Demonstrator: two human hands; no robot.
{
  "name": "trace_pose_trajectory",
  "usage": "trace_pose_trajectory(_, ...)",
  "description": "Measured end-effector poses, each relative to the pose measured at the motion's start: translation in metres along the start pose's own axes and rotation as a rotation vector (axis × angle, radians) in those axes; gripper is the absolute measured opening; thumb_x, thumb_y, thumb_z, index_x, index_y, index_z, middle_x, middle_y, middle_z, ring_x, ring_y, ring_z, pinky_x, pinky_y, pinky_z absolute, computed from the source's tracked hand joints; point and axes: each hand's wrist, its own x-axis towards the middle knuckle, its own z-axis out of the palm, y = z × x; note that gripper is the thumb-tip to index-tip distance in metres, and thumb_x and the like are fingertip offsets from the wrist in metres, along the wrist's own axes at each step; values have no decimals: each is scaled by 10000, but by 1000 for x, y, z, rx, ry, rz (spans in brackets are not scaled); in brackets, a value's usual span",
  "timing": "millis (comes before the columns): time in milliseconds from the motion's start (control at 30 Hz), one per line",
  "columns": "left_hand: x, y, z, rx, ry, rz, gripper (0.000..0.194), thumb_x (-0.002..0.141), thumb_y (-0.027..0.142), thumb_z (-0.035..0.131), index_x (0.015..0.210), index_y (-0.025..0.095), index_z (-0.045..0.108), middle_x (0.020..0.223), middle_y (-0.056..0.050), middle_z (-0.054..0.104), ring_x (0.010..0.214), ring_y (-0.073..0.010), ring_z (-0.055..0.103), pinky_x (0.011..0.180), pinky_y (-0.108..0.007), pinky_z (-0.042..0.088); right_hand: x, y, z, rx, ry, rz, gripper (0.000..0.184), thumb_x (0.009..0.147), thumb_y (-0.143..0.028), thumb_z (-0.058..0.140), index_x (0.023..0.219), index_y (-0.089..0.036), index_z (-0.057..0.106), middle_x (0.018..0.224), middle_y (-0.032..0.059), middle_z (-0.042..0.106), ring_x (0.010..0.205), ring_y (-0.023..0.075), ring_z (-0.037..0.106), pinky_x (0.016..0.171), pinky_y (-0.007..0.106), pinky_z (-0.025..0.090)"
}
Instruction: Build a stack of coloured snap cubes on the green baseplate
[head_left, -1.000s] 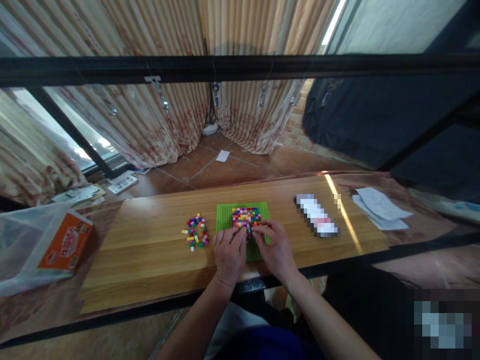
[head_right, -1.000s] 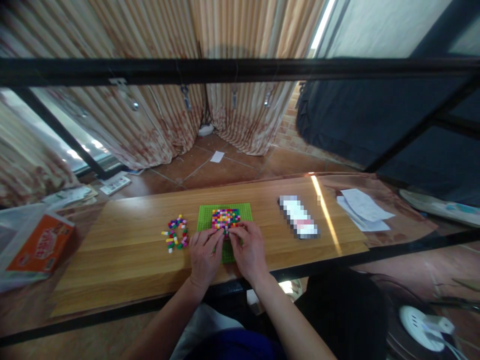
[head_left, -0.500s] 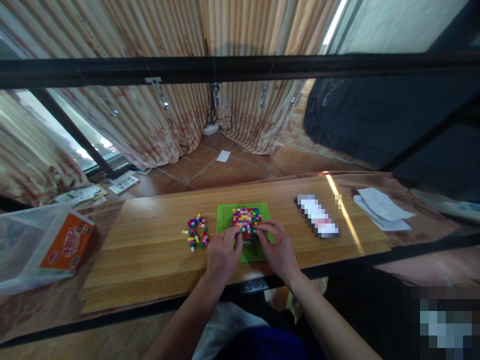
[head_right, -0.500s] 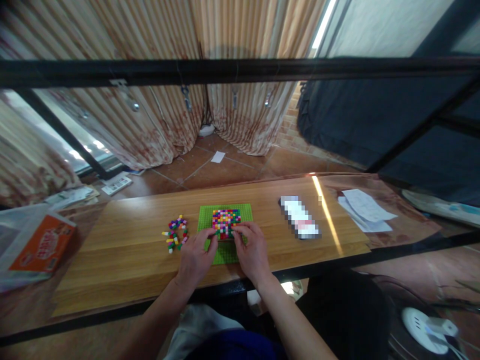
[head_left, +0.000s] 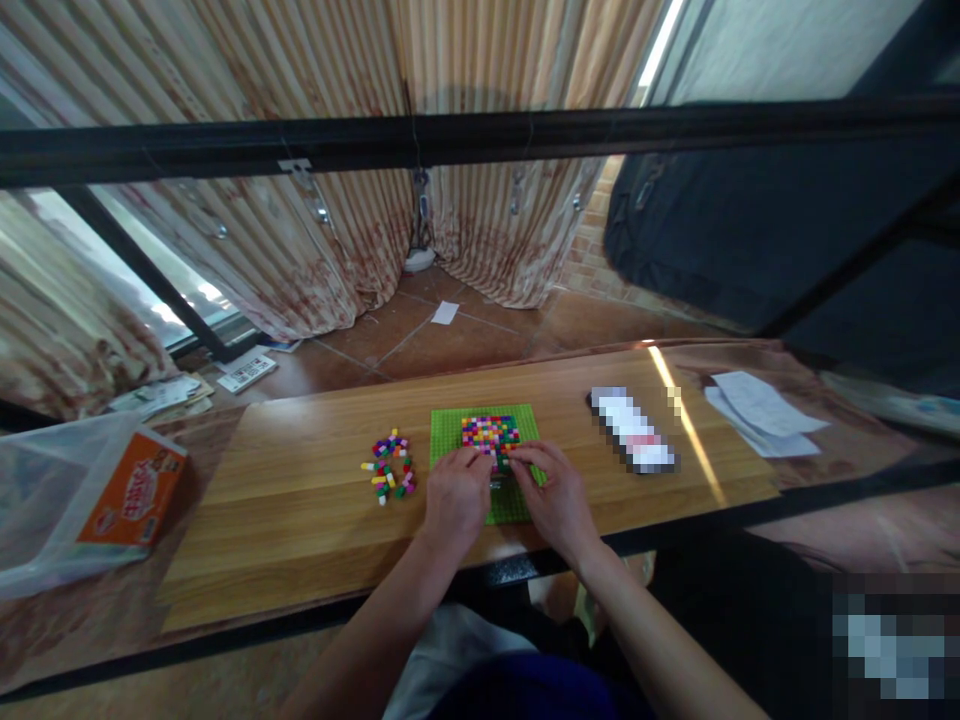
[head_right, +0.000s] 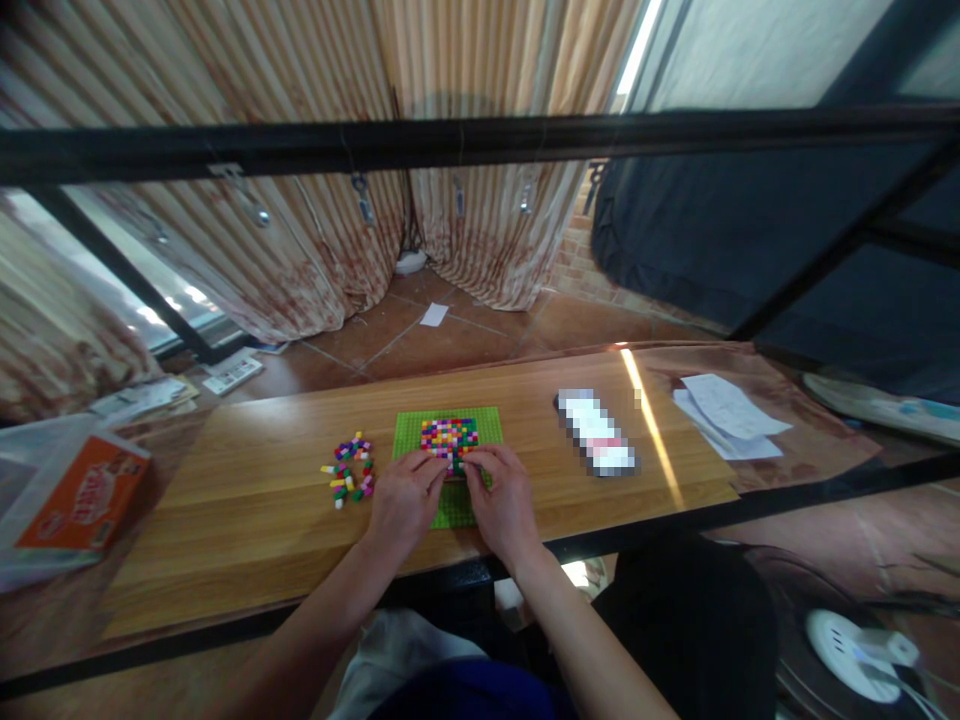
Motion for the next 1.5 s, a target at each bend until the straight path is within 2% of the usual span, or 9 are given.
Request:
trace_pose_trajectory(233,1,3,5,8,83,-76,187,894,165,492,1021,185,628,869,-60,700,796,-203,637,737,-329,481,9,-3,7,-97,11,1,170,843,-260,543,929,-244,690,991,77,645,953,224,591,877,409,472)
trace_pose_trajectory(467,-5,3,11,-16,133,-111,258,889,145,488,1131,150,578,888,-79,708,799,-213,648,742,-343,493,13,-6,28,-194,123,134,176,769,-324,636,900,-206,637,1009,102,581,1008,265,531,886,441,433)
trace_pose_trajectory(733,-5,4,14,-35,138,-135,314,886,133,469,1187,163,551,848,-71,701,773,-205,648,732,-340,497,13,0,34,-174,104,86,160,795,-315,590,918,-217,619,1026,95,551,1008,252,524,882,429,441)
trace_pose_trajectory(900,-10,4,8,-135,110,-113,369,867,119,476,1227,182,522,934,-72,700,860,-219,638,795,-370,504,12,2,34,-210,71,67,186,823,-327,564,943,-198,625,1096,119,546,1055,261,512,902,441,435)
trace_pose_trajectory(1033,-30,-12,-2,-162,123,-108,376,849,128,512,1216,207,525,1049,-71,688,950,-233,621,862,-402,482,13,2,32,-183,89,55,204,827,-356,573,933,-193,635,1083,119,556,1051,256,524,926,443,430)
trace_pose_trajectory(1133,-51,-38,-13,-105,159,-186,302,848,131,506,1139,187,567,1031,-85,690,954,-246,620,869,-413,473,10,2,27,-124,127,45,204,846,-369,559,922,-198,640,1056,108,565,1026,238,535,932,429,436)
trace_pose_trajectory(1300,-75,-76,-35,-49,114,-294,225,864,170,498,1053,205,614,997,-72,686,928,-239,617,849,-393,468,-9,3,11,-85,169,96,226,873,-364,514,930,-195,653,1048,106,578,1021,226,548,918,419,446)
trace_pose_trajectory(1400,-81,-82,-40,-43,94,-311,231,838,150,519,1031,208,631,996,-64,677,949,-230,604,870,-380,460,-24,7,3,-81,167,128,215,873,-357,514,919,-202,656,1044,99,592,1009,224,564,903,417,454)
trace_pose_trajectory(1500,-84,-80,-36,-54,78,-309,250,817,124,539,1022,219,645,1018,-52,664,959,-215,593,876,-369,455,-37,10,-1,-67,163,140,195,871,-348,523,901,-205,652,1020,88,613,980,219,584,886,412,466)
